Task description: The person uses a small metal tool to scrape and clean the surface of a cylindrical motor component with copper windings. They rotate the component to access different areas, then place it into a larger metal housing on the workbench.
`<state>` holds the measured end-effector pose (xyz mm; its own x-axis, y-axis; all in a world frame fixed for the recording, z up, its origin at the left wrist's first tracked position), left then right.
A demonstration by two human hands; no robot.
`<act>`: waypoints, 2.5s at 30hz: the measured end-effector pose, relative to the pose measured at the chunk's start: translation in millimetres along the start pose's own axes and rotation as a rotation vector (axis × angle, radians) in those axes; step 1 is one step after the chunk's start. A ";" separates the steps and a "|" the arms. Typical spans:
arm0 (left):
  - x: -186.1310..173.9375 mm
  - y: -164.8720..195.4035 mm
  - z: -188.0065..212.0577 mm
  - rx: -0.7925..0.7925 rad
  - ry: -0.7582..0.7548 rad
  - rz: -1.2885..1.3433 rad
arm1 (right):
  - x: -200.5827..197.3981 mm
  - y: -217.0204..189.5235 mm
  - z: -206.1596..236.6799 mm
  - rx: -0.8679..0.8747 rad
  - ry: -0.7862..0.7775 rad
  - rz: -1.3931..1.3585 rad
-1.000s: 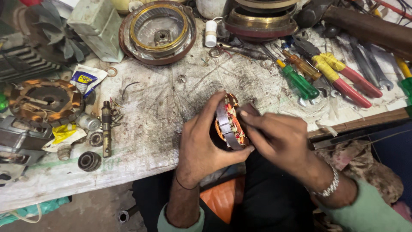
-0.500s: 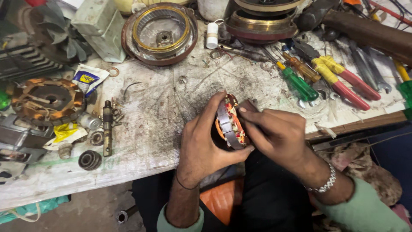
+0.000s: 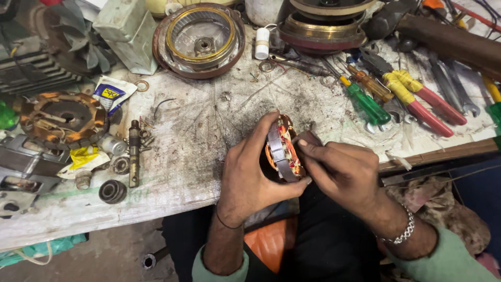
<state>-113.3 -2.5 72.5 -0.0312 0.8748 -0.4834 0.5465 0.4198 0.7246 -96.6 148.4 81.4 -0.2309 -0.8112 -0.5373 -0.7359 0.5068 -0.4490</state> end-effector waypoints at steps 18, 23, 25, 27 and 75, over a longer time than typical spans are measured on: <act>4.1 7.6 5.5 0.100 0.105 -0.175 | -3.8 6.5 2.9 0.053 -0.004 -0.033; 7.6 -2.3 4.0 -0.004 0.033 -0.089 | -3.4 8.1 4.9 0.096 -0.039 0.000; 7.8 -3.0 1.7 -0.010 0.033 -0.084 | -4.0 6.6 5.2 0.084 -0.029 -0.022; 8.6 -5.3 -0.1 -0.031 0.018 -0.059 | -3.5 2.6 4.7 0.037 -0.030 0.008; 4.5 -11.4 0.0 -0.086 -0.007 -0.062 | 2.1 -6.3 -3.6 -0.050 -0.010 0.074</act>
<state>-119.6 -3.3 62.0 -0.0563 0.8448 -0.5320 0.4702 0.4925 0.7323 -94.7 142.4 85.7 -0.2802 -0.7689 -0.5746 -0.7481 0.5500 -0.3712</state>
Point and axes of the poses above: each hand's wrist, its own z-axis away from the middle knuckle, its own x-axis out of the palm, y = z × x, the point moved 10 cm from there along -z, towards the middle knuckle, and after that the axes turned 3 degrees about -z, right-handed, at the moved point
